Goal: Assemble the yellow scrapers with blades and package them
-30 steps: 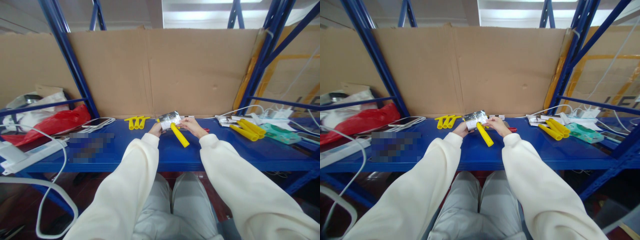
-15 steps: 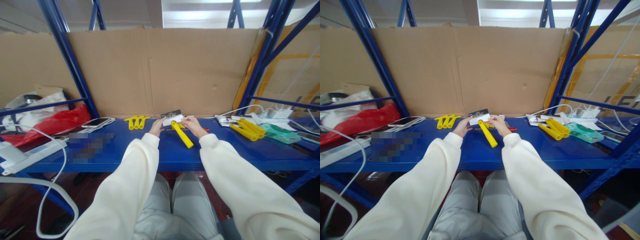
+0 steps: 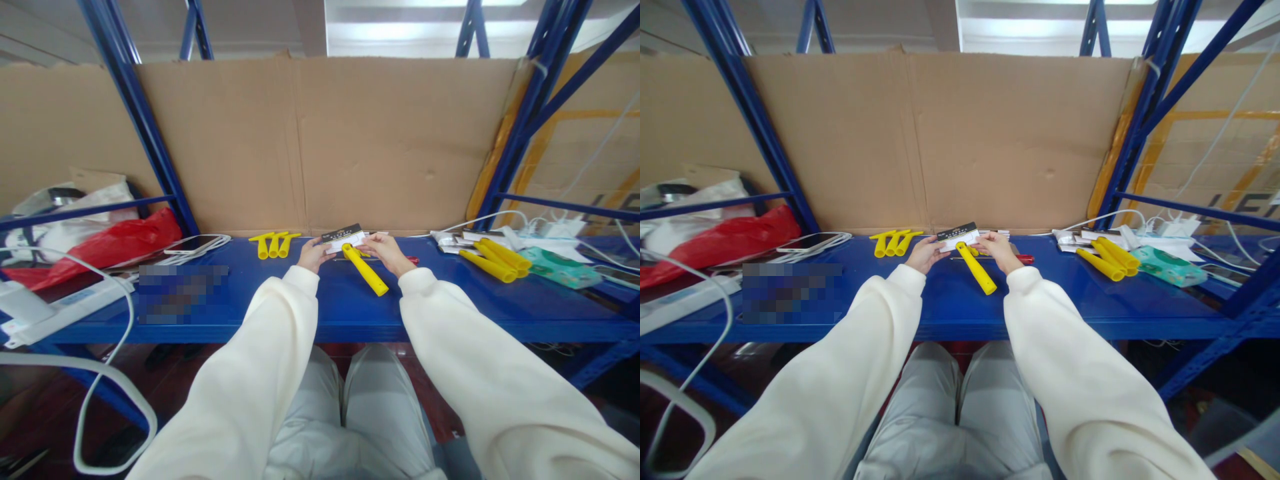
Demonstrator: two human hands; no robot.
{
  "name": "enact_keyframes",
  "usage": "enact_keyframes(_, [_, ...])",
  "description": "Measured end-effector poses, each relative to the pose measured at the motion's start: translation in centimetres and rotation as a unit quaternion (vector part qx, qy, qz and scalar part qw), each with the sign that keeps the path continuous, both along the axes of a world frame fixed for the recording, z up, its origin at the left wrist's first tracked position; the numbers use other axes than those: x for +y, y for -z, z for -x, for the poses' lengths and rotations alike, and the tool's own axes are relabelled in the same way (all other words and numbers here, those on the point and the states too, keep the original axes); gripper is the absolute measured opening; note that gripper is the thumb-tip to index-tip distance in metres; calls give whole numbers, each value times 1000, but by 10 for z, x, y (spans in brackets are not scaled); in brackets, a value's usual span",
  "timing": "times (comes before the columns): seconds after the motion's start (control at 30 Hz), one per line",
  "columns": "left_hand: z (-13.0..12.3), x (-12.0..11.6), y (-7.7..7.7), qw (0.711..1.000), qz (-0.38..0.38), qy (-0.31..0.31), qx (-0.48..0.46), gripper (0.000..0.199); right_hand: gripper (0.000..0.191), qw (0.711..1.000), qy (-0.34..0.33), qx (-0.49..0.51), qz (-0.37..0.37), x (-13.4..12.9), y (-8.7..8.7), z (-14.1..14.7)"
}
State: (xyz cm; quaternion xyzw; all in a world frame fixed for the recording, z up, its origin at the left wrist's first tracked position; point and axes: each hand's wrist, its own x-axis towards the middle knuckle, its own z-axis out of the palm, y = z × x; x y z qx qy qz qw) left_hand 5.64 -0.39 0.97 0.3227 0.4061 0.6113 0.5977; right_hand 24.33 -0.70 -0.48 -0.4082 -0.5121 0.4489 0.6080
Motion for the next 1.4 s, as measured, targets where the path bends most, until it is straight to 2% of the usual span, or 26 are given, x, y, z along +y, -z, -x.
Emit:
enact_keyframes(0.1, [0,-2,-2,1000,0,-15,1,59,17,999,42,-17,-4,1,-1,-1])
enact_keyframes(0.2, [0,-3,-3,1000,3,-29,-3,59,22,997,71,-43,-7,0,-2,-2])
enact_keyframes(0.33, [-1,-4,-3,999,4,-38,-10,57,30,996,2,-91,-12,-5,-2,3])
enact_keyframes(0.53, [-1,-2,-1,999,5,-42,-16,60,41,990,-29,-128,-52,-9,1,9])
enact_keyframes(0.73, [0,-2,0,999,15,-49,-4,52,34,975,-54,-202,-75,0,5,7])
enact_keyframes(0.9, [-1,-4,-1,999,10,-38,-4,47,32,947,-72,-292,-112,-1,8,9])
enact_keyframes(1.0, [-1,-5,-2,1000,-3,-12,6,40,35,914,-89,-375,-126,-8,4,10])
enact_keyframes(1.17, [-1,-4,-1,999,-26,20,10,33,39,848,-45,-505,-151,-14,-8,15])
enact_keyframes(1.33, [-2,-3,1,999,-27,34,20,43,50,823,-51,-555,-109,-19,-25,10])
enact_keyframes(1.4, [-1,-3,1,998,-23,40,35,46,51,815,-23,-571,-91,-22,-37,-2])
